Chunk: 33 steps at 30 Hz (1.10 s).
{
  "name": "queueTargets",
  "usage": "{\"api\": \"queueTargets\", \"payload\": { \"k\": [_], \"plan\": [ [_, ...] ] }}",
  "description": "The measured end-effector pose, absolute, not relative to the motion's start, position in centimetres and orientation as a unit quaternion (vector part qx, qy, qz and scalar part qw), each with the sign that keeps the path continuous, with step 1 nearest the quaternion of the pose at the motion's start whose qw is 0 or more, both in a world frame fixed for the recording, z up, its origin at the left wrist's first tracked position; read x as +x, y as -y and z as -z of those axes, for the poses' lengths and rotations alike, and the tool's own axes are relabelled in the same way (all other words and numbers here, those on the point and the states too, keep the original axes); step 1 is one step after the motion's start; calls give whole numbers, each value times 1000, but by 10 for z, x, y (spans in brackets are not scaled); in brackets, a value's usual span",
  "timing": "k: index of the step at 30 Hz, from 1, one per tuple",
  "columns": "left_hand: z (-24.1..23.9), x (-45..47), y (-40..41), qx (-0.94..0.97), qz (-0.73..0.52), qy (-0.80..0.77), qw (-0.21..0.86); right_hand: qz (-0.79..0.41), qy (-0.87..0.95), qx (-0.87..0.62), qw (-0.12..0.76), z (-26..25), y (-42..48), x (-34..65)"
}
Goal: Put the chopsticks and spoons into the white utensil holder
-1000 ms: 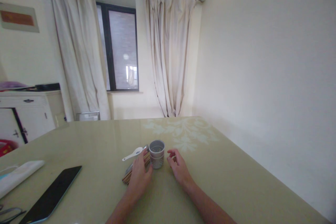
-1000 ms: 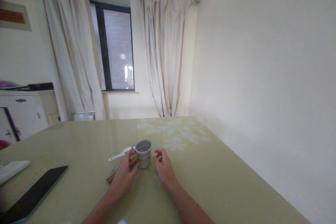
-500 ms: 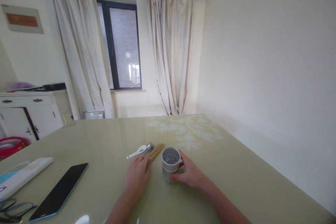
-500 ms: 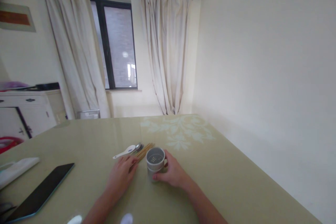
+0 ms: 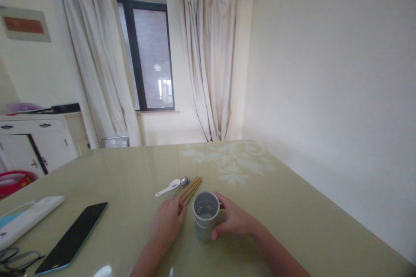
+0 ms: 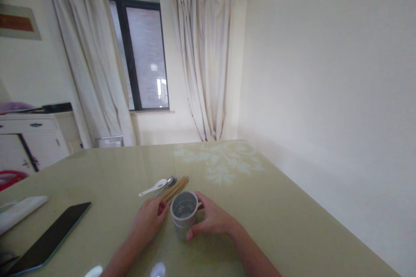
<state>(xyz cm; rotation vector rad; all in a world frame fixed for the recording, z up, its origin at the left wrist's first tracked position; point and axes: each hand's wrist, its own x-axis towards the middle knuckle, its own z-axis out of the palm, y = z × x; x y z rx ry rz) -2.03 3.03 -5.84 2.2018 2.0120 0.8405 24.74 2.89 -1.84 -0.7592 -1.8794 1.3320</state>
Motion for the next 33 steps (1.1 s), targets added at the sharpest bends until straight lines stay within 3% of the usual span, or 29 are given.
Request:
{"api": "queueTargets", "payload": {
  "k": [5, 8, 10, 16, 19, 22, 25, 27, 33],
  "plan": [
    [39, -12, -24, 691, -376, -616, 50, -488, 693, -311, 430, 17, -32, 249],
    [26, -5, -14, 668, -473, -568, 81, -383, 683, -353, 513, 11, -27, 244],
    [22, -1, -6, 692, -518, -501, 40, -314, 684, -358, 553, 5, -21, 239],
    [28, 8, 10, 768, -529, -341, -118, -284, 701, -311, 576, -12, 1, 227],
    [29, 5, 12, 773, -523, -341, -116, -314, 674, -310, 592, -14, 2, 227],
    [26, -4, 6, 758, -520, -383, -89, -316, 577, -328, 678, -15, -6, 236],
    [24, -15, -8, 713, -484, -505, -53, -273, 486, -333, 761, -17, -19, 253],
    [27, -21, -18, 699, -408, -587, -32, -253, 487, -340, 764, -18, -25, 261],
    [42, -24, -28, 727, -199, -657, -13, -296, 617, -354, 638, -12, -22, 250]
  ]
}}
